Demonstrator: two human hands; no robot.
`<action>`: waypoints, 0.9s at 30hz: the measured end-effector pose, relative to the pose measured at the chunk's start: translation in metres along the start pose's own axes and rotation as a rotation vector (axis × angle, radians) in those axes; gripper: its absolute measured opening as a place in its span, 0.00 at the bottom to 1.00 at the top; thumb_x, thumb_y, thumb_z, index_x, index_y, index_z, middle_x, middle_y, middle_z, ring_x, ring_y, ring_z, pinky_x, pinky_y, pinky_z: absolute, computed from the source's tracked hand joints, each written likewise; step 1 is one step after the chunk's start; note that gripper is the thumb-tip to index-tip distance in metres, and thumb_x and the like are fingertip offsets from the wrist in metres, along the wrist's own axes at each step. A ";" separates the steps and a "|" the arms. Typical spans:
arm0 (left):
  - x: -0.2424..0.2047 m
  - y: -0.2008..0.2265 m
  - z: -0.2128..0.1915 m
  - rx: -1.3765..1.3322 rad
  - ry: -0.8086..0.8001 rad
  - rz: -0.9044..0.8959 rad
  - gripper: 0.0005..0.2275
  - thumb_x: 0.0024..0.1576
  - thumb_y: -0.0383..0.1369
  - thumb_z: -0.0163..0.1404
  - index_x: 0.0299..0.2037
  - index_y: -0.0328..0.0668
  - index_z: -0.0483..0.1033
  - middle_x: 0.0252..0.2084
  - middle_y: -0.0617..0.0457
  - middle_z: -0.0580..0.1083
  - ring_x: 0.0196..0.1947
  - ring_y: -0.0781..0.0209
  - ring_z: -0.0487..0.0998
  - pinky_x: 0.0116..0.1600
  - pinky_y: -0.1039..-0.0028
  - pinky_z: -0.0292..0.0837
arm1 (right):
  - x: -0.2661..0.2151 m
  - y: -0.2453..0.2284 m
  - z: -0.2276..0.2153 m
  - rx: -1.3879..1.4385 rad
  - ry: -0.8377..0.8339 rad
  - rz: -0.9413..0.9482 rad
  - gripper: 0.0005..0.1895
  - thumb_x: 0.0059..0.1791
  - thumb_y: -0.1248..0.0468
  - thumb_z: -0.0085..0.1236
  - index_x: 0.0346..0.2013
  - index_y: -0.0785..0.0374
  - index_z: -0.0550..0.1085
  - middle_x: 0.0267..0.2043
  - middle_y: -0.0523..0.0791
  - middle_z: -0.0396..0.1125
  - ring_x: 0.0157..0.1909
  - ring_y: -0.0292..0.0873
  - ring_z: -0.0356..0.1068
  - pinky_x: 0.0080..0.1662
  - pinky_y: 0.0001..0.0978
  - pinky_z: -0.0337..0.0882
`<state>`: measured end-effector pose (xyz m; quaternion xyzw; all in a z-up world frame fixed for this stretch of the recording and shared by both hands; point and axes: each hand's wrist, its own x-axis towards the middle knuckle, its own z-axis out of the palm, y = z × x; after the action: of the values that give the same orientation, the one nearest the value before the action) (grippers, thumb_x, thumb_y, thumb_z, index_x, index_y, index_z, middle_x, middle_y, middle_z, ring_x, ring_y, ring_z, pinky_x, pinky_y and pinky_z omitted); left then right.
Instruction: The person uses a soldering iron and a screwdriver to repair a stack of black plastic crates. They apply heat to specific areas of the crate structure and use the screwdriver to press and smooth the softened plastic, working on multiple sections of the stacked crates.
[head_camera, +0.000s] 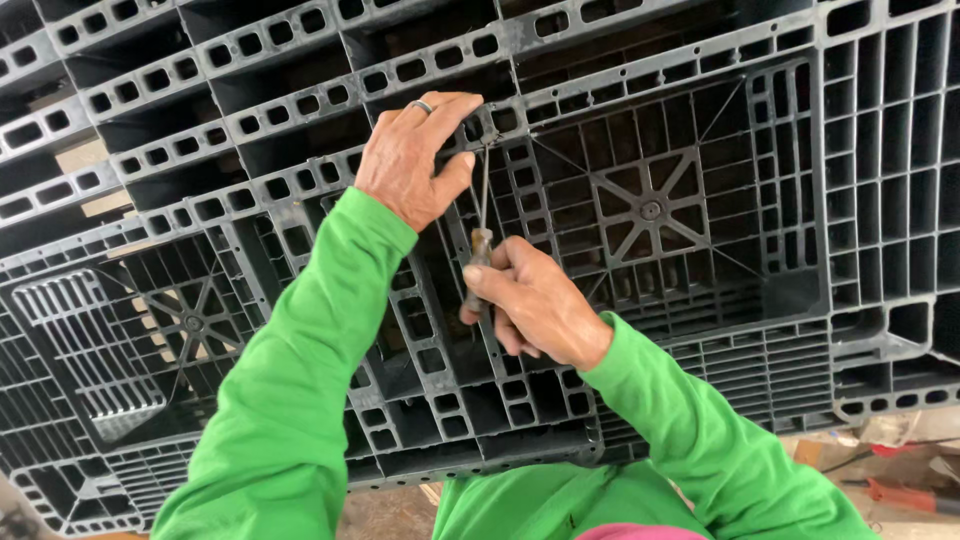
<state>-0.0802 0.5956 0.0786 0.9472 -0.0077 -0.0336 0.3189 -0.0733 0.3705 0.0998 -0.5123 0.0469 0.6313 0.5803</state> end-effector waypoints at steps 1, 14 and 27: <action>0.000 -0.003 -0.002 -0.038 -0.021 -0.004 0.22 0.59 0.31 0.52 0.65 0.38 0.70 0.63 0.46 0.73 0.56 0.46 0.76 0.60 0.61 0.68 | 0.002 -0.002 0.006 0.047 0.000 0.004 0.17 0.54 0.57 0.51 0.40 0.71 0.62 0.31 0.53 0.74 0.12 0.35 0.60 0.13 0.25 0.55; 0.007 -0.024 -0.009 -0.243 -0.126 -0.035 0.23 0.60 0.30 0.53 0.67 0.42 0.68 0.63 0.44 0.73 0.62 0.40 0.74 0.64 0.59 0.69 | 0.032 -0.014 0.075 0.634 -0.116 -0.123 0.17 0.60 0.55 0.43 0.45 0.70 0.66 0.42 0.52 0.70 0.24 0.37 0.68 0.22 0.26 0.68; 0.011 -0.027 -0.051 -0.799 -0.290 -0.168 0.22 0.60 0.33 0.54 0.65 0.37 0.71 0.70 0.46 0.68 0.71 0.53 0.67 0.74 0.61 0.59 | 0.048 -0.008 0.095 0.791 -0.101 -0.236 0.15 0.60 0.54 0.41 0.47 0.63 0.68 0.41 0.48 0.70 0.30 0.37 0.71 0.28 0.29 0.73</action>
<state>-0.0657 0.6474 0.1022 0.7320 0.0384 -0.1925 0.6524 -0.1136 0.4680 0.1145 -0.2201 0.1981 0.5181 0.8024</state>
